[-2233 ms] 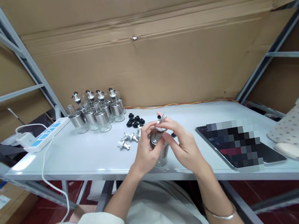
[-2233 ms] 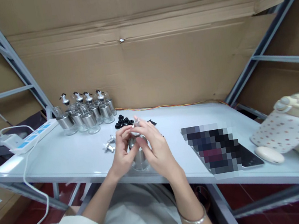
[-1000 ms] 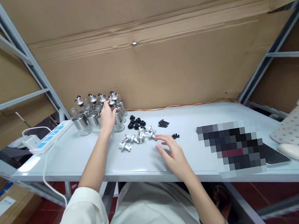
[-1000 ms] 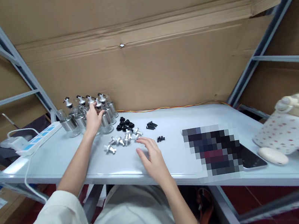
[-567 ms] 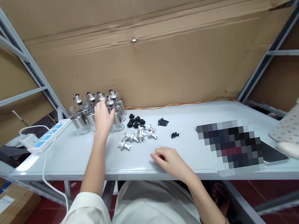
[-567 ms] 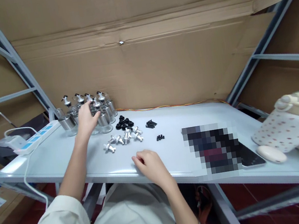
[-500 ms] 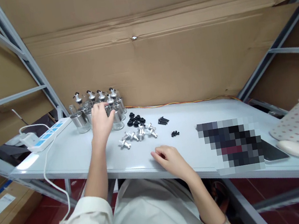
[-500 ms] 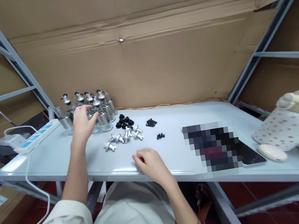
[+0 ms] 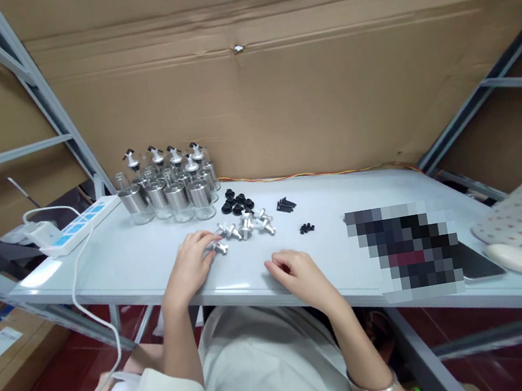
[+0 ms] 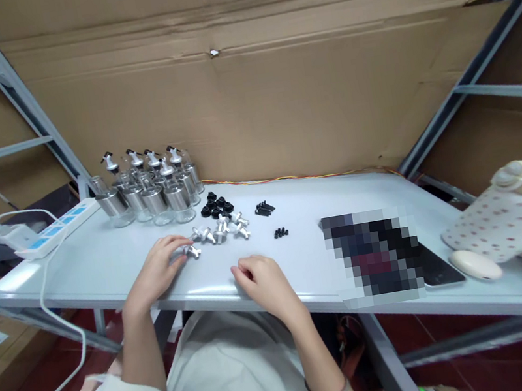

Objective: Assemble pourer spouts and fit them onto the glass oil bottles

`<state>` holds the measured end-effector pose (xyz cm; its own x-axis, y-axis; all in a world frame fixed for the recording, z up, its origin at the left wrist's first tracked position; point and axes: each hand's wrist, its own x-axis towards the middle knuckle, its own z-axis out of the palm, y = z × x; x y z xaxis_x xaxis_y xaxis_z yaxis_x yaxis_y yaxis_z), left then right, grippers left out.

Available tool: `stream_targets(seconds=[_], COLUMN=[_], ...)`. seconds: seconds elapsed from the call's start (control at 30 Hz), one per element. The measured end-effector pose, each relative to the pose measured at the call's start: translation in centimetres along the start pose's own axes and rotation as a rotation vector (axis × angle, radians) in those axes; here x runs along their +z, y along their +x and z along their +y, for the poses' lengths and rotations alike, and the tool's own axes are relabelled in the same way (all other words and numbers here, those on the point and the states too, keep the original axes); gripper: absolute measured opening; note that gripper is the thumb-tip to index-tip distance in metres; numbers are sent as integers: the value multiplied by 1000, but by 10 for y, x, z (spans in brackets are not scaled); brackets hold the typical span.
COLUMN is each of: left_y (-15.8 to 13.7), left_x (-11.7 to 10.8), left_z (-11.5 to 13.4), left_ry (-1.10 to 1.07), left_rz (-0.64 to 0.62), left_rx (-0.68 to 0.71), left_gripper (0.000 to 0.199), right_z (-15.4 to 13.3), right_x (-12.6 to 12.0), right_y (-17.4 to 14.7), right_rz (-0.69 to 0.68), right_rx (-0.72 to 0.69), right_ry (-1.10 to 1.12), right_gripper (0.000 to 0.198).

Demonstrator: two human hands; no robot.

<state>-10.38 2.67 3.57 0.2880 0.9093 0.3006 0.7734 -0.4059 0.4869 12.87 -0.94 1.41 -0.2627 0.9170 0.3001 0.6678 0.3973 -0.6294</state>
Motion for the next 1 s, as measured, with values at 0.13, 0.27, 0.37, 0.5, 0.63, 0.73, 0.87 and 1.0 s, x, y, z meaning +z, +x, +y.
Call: stream_targets(seconds=[0.13, 0.27, 0.37, 0.5, 0.63, 0.73, 0.87, 1.0], left_y=[-1, -3, -1, 2, 0, 0, 1, 2], left_x=[-2, 1, 16, 52, 75, 73, 57, 49], left_z=[-1, 12, 32, 61, 73, 70, 58, 52], left_ry=[23, -20, -80, -192, -273, -370, -457, -430], left_rz=[-30, -24, 34, 205, 283, 162, -126, -152], left_rx=[-19, 32, 136, 182, 192, 186, 275, 268], left_gripper=[24, 22, 22, 21, 20, 35, 54, 38], right_z=[-1, 1, 3, 6, 8, 10, 13, 14], right_x=[0, 0, 0, 0, -2, -3, -1, 0], right_y=[-1, 0, 1, 3, 4, 4, 4, 2], right_rz=[3, 52, 125, 261, 367, 354, 349, 297], right_rx=[20, 93, 156, 232, 255, 239, 222, 207], right_ry=[34, 155, 324, 549, 689, 684, 645, 585], right_gripper=[36, 32, 21, 29, 30, 28, 27, 26])
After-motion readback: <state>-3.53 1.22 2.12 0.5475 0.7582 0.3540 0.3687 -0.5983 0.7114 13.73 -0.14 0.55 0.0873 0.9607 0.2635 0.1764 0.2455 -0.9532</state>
